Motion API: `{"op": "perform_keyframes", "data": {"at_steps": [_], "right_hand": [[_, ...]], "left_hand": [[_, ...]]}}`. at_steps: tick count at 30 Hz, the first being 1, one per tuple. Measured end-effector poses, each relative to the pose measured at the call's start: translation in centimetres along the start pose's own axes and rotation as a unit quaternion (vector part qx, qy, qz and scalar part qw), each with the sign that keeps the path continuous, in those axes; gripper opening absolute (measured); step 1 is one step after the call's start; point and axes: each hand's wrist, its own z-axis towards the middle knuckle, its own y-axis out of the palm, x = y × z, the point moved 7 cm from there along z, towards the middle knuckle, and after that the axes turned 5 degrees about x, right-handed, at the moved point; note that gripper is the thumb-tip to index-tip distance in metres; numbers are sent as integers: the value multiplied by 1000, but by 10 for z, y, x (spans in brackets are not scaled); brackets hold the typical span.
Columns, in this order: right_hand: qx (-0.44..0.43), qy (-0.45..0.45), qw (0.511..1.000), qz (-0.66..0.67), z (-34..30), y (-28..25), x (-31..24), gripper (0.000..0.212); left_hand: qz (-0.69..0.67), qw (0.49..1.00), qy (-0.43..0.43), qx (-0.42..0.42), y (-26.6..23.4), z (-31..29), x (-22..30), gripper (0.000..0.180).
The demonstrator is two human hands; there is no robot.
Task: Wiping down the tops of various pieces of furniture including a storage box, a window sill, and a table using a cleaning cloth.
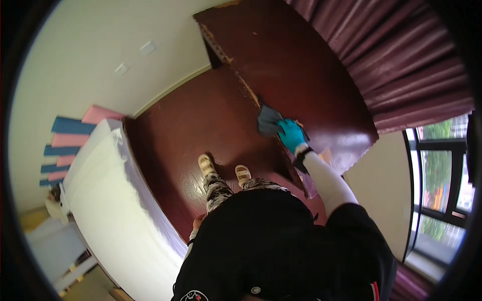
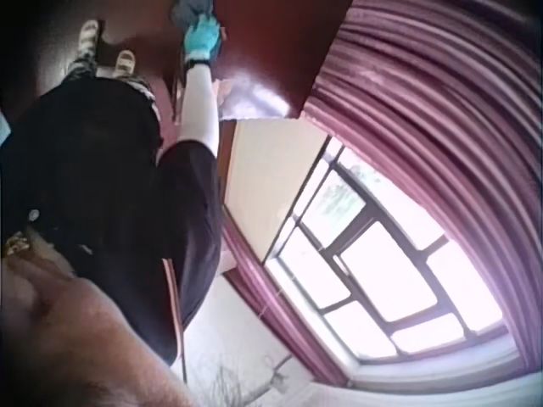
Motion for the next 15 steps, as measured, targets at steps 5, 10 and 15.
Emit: {"op": "perform_keyframes", "data": {"at_steps": [5, 10, 15], "right_hand": [[111, 219, 968, 55, -150, -32, 112, 34], [215, 516, 829, 7, -240, -42, 168, 27], [322, 448, 834, 21, -214, 14, 187, 15]], "left_hand": [[161, 980, 77, -86, -40, 88, 110, 41], [108, 974, 116, -162, -81, 156, 247, 40], [164, 935, 272, -159, -80, 248, 371, 34]]}}
